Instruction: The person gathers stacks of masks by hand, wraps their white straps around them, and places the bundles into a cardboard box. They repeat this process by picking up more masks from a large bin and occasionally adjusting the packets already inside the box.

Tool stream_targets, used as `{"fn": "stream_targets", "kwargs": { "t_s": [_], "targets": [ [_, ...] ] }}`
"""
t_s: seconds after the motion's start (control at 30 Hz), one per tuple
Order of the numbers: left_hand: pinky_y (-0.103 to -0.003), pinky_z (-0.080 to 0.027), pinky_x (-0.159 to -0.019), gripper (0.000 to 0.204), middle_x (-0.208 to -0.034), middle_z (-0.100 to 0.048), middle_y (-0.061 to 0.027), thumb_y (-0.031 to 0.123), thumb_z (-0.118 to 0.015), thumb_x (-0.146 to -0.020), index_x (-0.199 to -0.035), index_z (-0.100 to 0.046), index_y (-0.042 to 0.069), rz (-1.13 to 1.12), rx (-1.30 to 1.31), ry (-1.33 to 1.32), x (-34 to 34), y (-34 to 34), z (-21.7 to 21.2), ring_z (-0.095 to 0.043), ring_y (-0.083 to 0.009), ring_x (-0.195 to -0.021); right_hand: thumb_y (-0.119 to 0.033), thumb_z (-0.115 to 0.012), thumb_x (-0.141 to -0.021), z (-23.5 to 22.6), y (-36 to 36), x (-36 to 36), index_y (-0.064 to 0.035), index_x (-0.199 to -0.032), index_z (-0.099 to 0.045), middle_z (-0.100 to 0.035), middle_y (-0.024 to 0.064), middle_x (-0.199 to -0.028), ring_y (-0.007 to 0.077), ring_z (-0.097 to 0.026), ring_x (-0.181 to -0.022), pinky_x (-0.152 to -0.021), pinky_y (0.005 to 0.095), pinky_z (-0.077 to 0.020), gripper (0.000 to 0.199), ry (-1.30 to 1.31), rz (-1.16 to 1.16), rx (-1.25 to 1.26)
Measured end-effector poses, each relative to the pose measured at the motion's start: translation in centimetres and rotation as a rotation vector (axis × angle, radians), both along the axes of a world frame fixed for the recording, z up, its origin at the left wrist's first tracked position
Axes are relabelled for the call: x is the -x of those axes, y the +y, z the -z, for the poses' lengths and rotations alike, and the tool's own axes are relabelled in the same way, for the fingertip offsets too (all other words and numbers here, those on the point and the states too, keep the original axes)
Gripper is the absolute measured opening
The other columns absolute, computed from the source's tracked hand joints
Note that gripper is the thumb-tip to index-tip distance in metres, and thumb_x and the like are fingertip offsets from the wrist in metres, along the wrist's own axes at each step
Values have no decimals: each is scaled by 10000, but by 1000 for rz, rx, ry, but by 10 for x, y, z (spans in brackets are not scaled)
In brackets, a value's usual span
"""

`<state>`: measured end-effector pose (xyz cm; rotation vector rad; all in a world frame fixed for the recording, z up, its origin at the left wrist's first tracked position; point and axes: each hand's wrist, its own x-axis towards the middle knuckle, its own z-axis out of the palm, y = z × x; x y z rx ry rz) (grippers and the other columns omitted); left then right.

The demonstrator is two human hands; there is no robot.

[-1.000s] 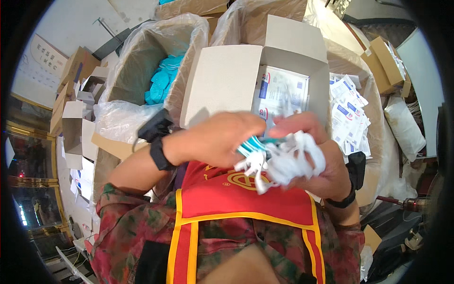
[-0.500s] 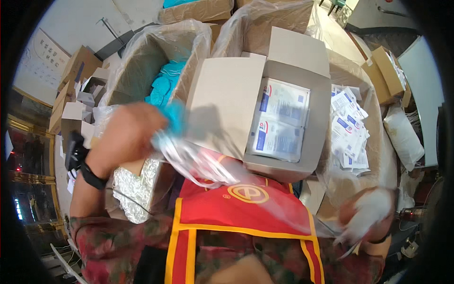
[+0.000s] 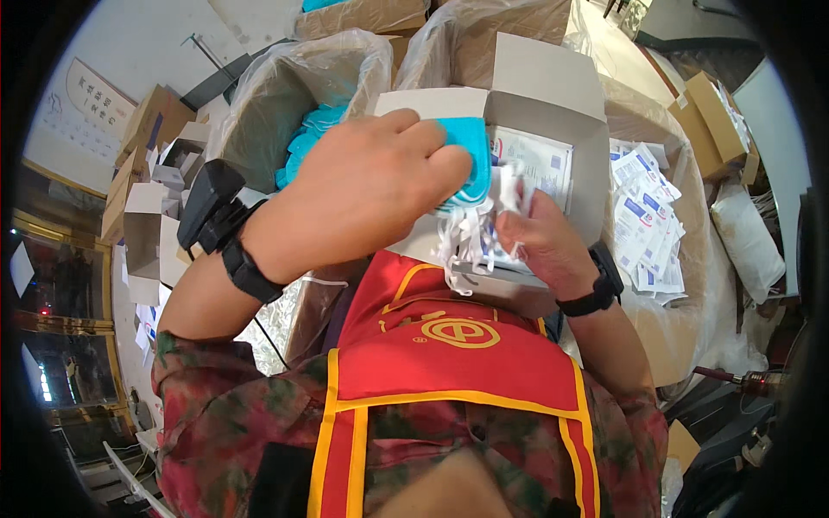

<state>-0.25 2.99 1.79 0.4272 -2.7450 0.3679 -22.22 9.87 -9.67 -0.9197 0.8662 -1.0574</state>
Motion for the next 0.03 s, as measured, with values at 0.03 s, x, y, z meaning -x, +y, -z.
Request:
{"fn": "stream_targets", "kwargs": {
  "t_s": [0.03],
  "targets": [
    [-366, -448, -578, 233, -731, -469, -74, 47, -630, -626, -773, -454, 90, 7, 13, 11, 2, -2, 4, -530, -267, -706, -307, -761, -785, -6, 0, -7, -71, -1196, -531, -581, -44, -798, -1, -442, -569, -457, 160, -313, 527, 5, -50, 6]
  ]
}}
